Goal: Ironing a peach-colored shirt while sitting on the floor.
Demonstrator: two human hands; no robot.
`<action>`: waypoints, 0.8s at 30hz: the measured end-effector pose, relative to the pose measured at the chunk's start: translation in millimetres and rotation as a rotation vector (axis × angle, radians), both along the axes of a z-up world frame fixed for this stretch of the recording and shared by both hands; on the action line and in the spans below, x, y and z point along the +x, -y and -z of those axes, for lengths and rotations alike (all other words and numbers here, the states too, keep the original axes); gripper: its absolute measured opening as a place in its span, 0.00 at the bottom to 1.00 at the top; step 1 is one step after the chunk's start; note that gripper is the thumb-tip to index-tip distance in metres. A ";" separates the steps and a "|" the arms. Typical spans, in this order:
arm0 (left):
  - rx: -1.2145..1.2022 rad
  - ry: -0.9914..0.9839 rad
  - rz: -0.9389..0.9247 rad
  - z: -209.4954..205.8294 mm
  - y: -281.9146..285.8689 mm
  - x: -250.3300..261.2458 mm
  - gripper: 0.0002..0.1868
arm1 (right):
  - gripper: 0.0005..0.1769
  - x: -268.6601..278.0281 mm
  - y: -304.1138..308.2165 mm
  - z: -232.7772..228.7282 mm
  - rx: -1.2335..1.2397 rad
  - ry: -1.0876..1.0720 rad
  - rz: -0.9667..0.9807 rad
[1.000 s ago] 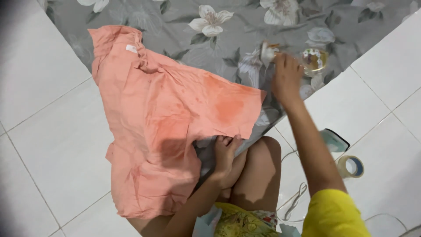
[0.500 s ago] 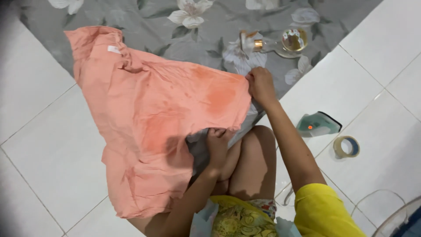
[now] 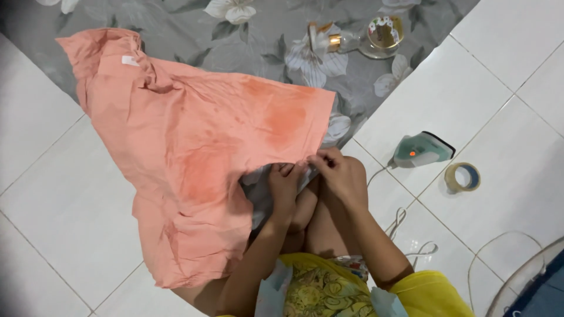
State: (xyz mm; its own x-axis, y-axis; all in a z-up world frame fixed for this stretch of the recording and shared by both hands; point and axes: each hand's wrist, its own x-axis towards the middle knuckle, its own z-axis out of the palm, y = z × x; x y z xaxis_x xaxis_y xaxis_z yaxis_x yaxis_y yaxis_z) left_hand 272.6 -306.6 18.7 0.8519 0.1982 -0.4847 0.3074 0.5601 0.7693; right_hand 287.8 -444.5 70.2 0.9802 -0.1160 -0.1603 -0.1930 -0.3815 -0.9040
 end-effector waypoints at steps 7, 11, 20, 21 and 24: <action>-0.413 0.299 0.012 68.9 -35.0 -16.8 0.07 | 0.14 -8.8 17.9 97.9 0.205 0.014 0.081; -0.490 0.101 -0.070 31.5 -42.6 -9.7 0.09 | 0.06 -13.1 71.3 136.5 0.288 0.090 0.336; -0.298 -0.026 -0.018 2.9 -40.5 0.2 0.15 | 0.37 -28.8 196.0 242.9 0.057 0.208 1.279; -0.302 -0.032 -0.017 4.5 -42.8 -1.0 0.15 | 0.41 -21.4 196.2 237.9 0.013 0.193 1.267; -0.398 0.016 -0.001 33.8 -51.8 -3.5 0.14 | 0.26 -6.4 217.6 256.4 0.084 0.171 0.999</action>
State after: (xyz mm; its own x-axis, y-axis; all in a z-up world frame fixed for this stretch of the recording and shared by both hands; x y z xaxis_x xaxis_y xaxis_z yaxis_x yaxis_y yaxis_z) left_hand 269.1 -254.8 -15.2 0.8597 -0.0021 -0.5107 0.2969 0.8157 0.4965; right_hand 281.4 -662.1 -186.2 0.4515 -0.8893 -0.0725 -0.2545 -0.0504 -0.9658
